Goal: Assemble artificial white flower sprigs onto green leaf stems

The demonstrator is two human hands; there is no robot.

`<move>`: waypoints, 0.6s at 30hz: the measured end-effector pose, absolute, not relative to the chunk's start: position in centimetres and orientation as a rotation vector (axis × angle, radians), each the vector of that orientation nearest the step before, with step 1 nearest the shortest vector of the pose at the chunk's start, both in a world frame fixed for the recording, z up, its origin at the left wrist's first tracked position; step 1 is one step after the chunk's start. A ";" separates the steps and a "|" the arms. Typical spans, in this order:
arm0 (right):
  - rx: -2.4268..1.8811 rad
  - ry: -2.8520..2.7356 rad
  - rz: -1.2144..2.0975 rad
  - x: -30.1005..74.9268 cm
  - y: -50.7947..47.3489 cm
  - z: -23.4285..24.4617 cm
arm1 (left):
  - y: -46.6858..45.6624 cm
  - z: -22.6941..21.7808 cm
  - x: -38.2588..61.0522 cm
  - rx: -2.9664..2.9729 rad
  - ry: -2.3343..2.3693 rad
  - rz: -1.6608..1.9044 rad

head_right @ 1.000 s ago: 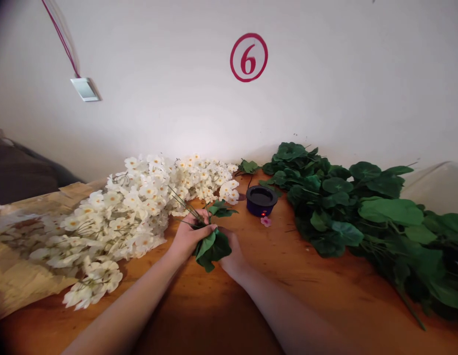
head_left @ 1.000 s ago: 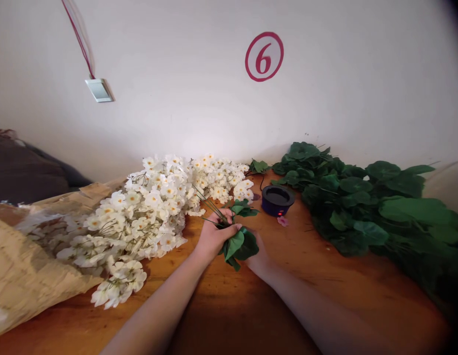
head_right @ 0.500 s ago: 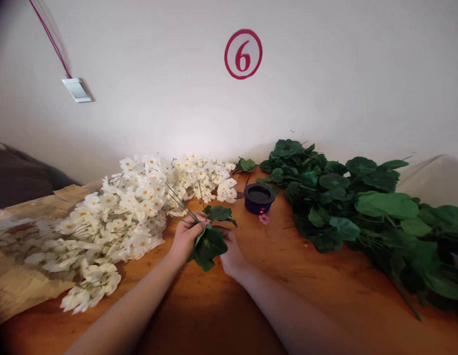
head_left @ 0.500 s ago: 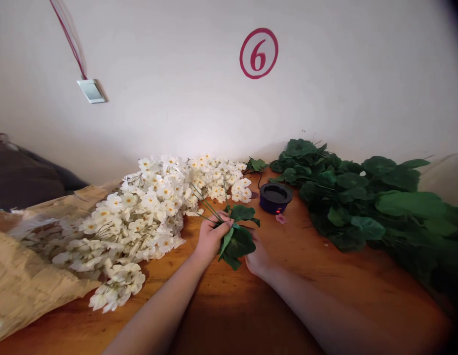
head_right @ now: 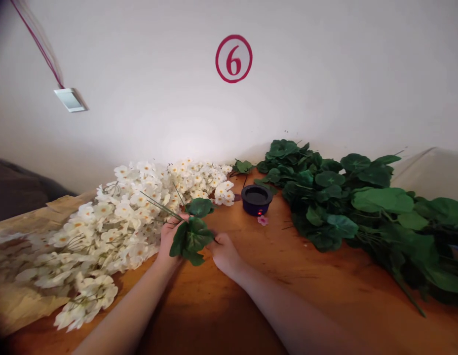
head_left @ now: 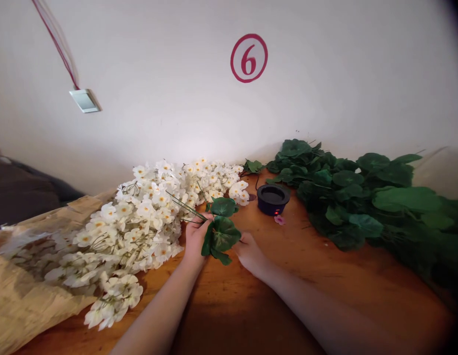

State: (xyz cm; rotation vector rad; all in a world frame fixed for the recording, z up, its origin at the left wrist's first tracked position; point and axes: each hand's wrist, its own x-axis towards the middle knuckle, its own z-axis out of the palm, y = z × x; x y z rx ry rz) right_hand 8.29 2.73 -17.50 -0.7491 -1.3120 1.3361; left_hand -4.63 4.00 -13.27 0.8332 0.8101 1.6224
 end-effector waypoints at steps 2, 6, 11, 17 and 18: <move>-0.731 -1.313 1.327 8.1 2.9 -17.6 | 4.0 -13.4 -4.4 0.840 0.807 1.614; -0.716 -1.261 1.384 8.0 2.9 -17.7 | 3.8 -13.8 -3.6 0.803 0.771 1.617; -0.710 -1.282 1.394 8.1 2.7 -17.8 | 3.6 -14.0 -3.3 0.761 0.766 1.624; -0.738 -1.298 1.376 8.3 2.7 -17.8 | 3.6 -13.7 -3.2 0.792 0.801 1.645; -0.739 -1.291 1.390 8.2 2.7 -17.8 | 3.6 -13.7 -3.2 0.788 0.801 1.644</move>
